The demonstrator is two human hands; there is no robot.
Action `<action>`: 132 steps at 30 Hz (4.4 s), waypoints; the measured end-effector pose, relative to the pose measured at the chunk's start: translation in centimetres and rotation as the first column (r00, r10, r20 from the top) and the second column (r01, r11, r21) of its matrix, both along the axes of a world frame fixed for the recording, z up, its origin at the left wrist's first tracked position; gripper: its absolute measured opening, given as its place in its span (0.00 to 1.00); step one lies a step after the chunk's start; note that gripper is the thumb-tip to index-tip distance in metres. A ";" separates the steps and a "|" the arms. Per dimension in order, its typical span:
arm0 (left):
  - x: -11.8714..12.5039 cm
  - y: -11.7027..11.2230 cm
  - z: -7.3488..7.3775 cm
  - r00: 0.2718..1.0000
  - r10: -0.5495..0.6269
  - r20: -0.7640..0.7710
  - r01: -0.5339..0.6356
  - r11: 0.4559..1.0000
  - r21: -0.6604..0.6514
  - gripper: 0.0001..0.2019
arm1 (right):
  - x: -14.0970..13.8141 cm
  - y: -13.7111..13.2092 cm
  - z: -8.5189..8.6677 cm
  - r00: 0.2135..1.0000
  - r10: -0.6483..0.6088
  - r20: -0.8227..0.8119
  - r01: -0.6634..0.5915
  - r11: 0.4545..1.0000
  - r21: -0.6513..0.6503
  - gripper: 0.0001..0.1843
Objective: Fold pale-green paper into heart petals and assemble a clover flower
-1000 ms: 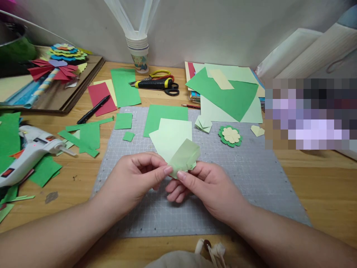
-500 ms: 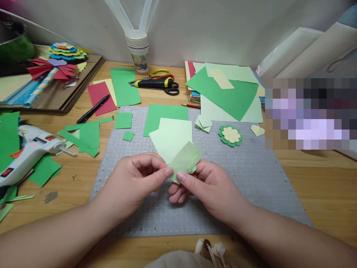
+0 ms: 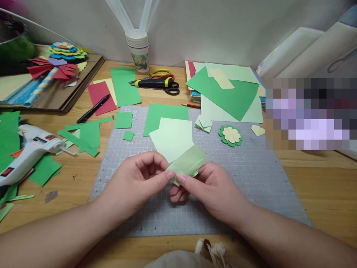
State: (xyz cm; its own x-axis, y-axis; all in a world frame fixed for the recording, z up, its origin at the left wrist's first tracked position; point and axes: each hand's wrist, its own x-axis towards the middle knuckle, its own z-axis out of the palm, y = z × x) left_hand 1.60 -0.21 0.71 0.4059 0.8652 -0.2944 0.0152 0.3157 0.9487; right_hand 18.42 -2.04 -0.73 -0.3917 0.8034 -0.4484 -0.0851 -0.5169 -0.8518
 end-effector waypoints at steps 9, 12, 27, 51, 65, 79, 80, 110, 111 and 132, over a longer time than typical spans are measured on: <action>0.3 -0.2 -0.5 0.995 -0.008 0.098 0.017 0.996 -0.087 0.09 | 0.0 -0.4 -0.2 0.998 -0.063 0.026 0.060 0.991 0.121 0.15; 0.2 -0.3 -0.4 0.996 -0.008 0.087 0.014 0.998 -0.069 0.09 | 0.0 -0.6 -0.1 0.996 -0.080 0.046 0.070 0.982 0.176 0.13; -0.7 -0.2 -0.2 0.977 -0.016 -0.211 0.063 0.974 0.218 0.13 | 0.2 -0.1 0.1 1.000 -0.011 -0.022 0.011 1.000 0.026 0.19; -1.8 -1.8 -0.5 0.837 0.225 -0.499 0.438 0.272 0.857 0.10 | 0.3 0.0 -0.2 0.907 -0.057 -0.417 -0.153 0.878 -0.453 0.18; -1.8 -1.0 -0.5 0.866 0.249 -0.434 0.425 0.092 0.901 0.04 | 0.2 -0.3 0.6 0.919 -0.089 -0.384 -0.128 0.854 -0.504 0.09; -2.1 -1.1 -0.5 0.868 0.227 -0.442 0.436 0.077 0.897 0.04 | 0.5 -0.3 0.8 0.904 -0.043 -0.424 -0.246 0.759 -0.603 0.12; -2.1 -1.1 -0.5 0.867 0.215 -0.450 0.447 0.064 0.892 0.04 | 0.4 -0.4 0.8 0.903 -0.043 -0.427 -0.250 0.756 -0.605 0.12; -1.0 -0.4 -1.2 0.967 0.049 -0.249 0.083 0.866 0.493 0.24 | 0.3 -0.4 0.9 0.927 0.322 0.192 -0.330 0.944 0.009 0.08; -0.9 -0.3 -1.2 0.975 -0.008 -0.223 0.105 0.899 0.424 0.21 | 0.3 -0.5 0.9 0.911 0.331 0.247 -0.360 0.929 0.084 0.09; -0.4 0.0 -0.4 0.974 0.046 -0.222 0.002 0.977 0.211 0.06 | 0.5 -0.2 0.6 0.948 -0.103 0.301 -0.019 0.927 0.376 0.03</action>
